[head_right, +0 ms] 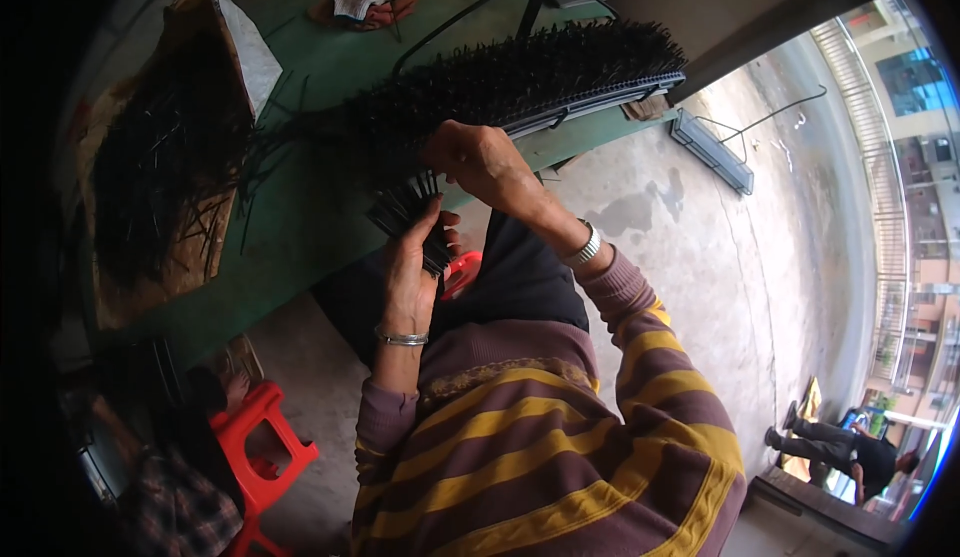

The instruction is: Assembling industrial brushes by inserting black plastic bristles into a metal frame.

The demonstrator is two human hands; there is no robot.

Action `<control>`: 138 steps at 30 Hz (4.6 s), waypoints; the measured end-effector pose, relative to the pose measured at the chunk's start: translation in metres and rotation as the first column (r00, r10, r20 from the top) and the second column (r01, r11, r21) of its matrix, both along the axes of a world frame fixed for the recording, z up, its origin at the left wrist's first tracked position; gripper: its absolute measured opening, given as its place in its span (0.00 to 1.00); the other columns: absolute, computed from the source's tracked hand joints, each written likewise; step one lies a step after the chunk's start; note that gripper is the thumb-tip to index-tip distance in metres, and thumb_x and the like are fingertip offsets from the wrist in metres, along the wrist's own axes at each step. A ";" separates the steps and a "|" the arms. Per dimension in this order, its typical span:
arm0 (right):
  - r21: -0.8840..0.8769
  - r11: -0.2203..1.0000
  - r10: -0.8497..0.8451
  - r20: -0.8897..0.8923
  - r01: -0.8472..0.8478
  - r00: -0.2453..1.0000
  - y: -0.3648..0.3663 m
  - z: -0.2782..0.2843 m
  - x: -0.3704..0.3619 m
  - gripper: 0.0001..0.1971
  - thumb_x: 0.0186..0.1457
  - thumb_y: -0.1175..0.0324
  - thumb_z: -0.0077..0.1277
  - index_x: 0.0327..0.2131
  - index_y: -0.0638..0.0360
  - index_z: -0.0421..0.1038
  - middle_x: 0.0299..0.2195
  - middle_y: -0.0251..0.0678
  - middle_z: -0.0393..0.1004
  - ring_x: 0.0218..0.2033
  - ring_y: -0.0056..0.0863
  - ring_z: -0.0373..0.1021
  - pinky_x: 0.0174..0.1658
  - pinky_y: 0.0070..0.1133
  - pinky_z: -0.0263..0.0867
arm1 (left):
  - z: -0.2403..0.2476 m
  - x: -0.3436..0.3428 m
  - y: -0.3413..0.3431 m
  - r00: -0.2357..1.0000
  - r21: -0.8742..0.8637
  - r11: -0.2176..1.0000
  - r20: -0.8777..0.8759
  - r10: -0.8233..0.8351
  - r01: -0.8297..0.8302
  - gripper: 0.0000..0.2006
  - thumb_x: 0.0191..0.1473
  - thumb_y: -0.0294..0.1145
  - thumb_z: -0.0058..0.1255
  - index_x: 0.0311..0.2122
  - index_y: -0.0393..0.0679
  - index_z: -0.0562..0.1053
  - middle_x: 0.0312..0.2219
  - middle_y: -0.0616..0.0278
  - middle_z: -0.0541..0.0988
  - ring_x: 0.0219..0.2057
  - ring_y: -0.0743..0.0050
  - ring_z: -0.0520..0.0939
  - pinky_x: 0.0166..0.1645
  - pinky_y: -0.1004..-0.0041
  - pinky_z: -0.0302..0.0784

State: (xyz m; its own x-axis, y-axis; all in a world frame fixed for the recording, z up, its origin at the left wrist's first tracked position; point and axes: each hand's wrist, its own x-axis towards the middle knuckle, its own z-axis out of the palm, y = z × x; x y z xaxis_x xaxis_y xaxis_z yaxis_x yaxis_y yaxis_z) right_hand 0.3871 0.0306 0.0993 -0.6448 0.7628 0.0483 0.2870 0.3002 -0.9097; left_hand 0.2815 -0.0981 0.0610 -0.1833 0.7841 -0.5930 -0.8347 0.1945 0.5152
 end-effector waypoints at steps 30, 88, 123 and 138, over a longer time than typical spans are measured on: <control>0.590 0.758 -0.167 -0.238 0.278 0.957 0.036 -0.003 -0.010 0.04 0.57 0.79 0.50 0.36 0.60 0.70 0.26 0.35 0.72 0.23 0.21 0.72 0.26 0.18 0.67 | 0.003 0.015 0.004 0.999 0.089 0.996 -0.045 -0.005 0.009 0.10 0.56 0.38 0.57 0.35 0.43 0.74 0.25 0.64 0.78 0.19 0.80 0.71 0.24 0.76 0.68; 0.600 0.706 -0.273 -0.261 0.377 0.926 0.031 -0.008 0.002 0.05 0.58 0.78 0.50 0.37 0.60 0.72 0.23 0.33 0.73 0.21 0.20 0.69 0.25 0.18 0.65 | -0.016 0.021 0.005 1.000 0.016 1.000 0.000 0.002 -0.002 0.11 0.53 0.39 0.61 0.36 0.43 0.76 0.26 0.64 0.79 0.27 0.73 0.81 0.29 0.73 0.78; 0.635 0.751 -0.244 0.010 0.182 0.970 0.018 -0.003 0.013 0.09 0.55 0.70 0.54 0.41 0.55 0.77 0.27 0.33 0.72 0.29 0.27 0.72 0.30 0.24 0.68 | 0.001 0.028 0.000 0.999 0.026 0.999 0.026 0.045 -0.046 0.09 0.54 0.32 0.59 0.38 0.41 0.75 0.32 0.60 0.80 0.34 0.65 0.84 0.37 0.65 0.82; 0.339 0.885 -0.251 -0.228 0.318 0.941 0.010 0.005 0.025 0.04 0.59 0.80 0.46 0.37 0.62 0.64 0.27 0.34 0.75 0.23 0.20 0.71 0.28 0.19 0.66 | -0.001 0.025 0.003 0.999 -0.013 0.999 -0.006 0.050 -0.050 0.12 0.54 0.37 0.60 0.41 0.44 0.74 0.34 0.61 0.81 0.36 0.65 0.83 0.39 0.64 0.80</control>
State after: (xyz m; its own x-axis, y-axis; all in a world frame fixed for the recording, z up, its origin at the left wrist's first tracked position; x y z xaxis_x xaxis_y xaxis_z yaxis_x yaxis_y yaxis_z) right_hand 0.4124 0.0405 0.1039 -0.3585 0.8180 0.4498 0.2591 0.5501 -0.7939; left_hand 0.3069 -0.0955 0.0601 -0.2254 0.7663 -0.6017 -0.8404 0.1594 0.5179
